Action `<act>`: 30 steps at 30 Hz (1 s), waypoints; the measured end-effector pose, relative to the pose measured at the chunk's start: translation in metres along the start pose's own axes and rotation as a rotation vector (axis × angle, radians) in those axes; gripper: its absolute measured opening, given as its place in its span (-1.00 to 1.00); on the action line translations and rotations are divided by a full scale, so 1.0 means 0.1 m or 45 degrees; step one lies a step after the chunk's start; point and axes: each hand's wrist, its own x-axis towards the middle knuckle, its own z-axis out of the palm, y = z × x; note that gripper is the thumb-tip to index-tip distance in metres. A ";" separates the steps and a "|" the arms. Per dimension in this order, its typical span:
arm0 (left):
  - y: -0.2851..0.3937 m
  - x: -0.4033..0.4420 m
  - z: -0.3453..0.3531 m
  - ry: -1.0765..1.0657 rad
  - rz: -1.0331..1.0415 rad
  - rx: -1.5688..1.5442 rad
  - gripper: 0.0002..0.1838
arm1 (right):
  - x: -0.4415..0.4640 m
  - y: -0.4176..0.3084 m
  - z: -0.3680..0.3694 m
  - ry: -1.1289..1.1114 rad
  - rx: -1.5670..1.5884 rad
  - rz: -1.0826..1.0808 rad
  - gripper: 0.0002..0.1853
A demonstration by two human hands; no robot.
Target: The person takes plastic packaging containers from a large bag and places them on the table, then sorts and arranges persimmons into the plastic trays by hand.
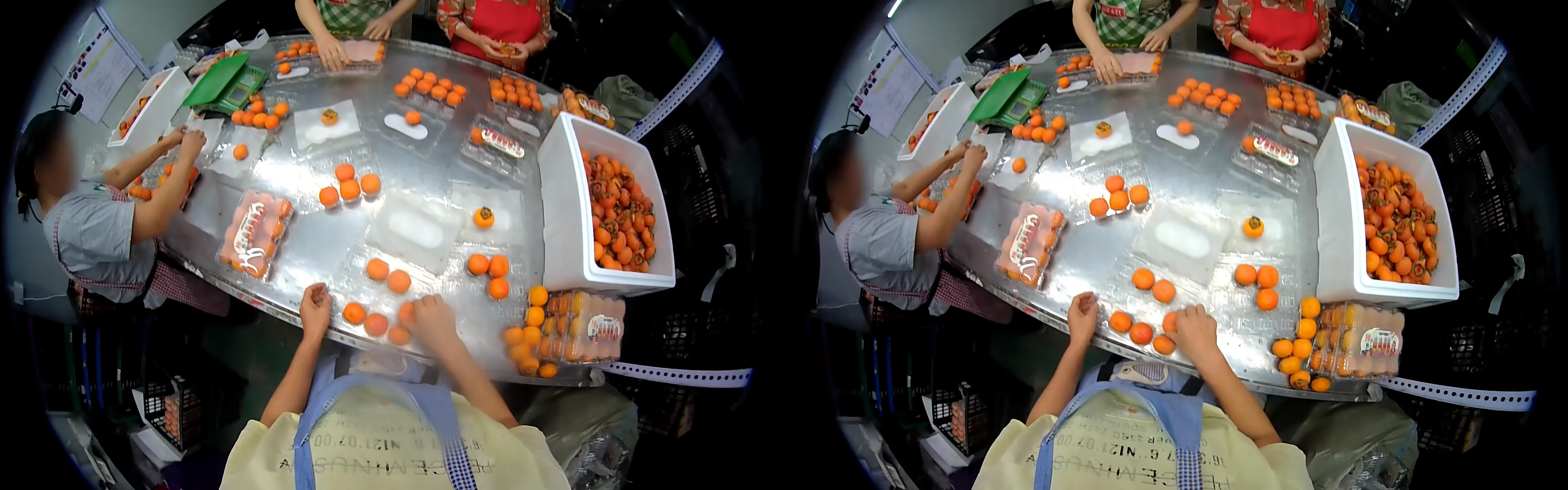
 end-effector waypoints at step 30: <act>1.26 -0.13 -0.12 -1.346 -0.630 -0.862 -0.58 | 0.20 -0.95 -0.63 0.271 0.631 -0.131 -0.42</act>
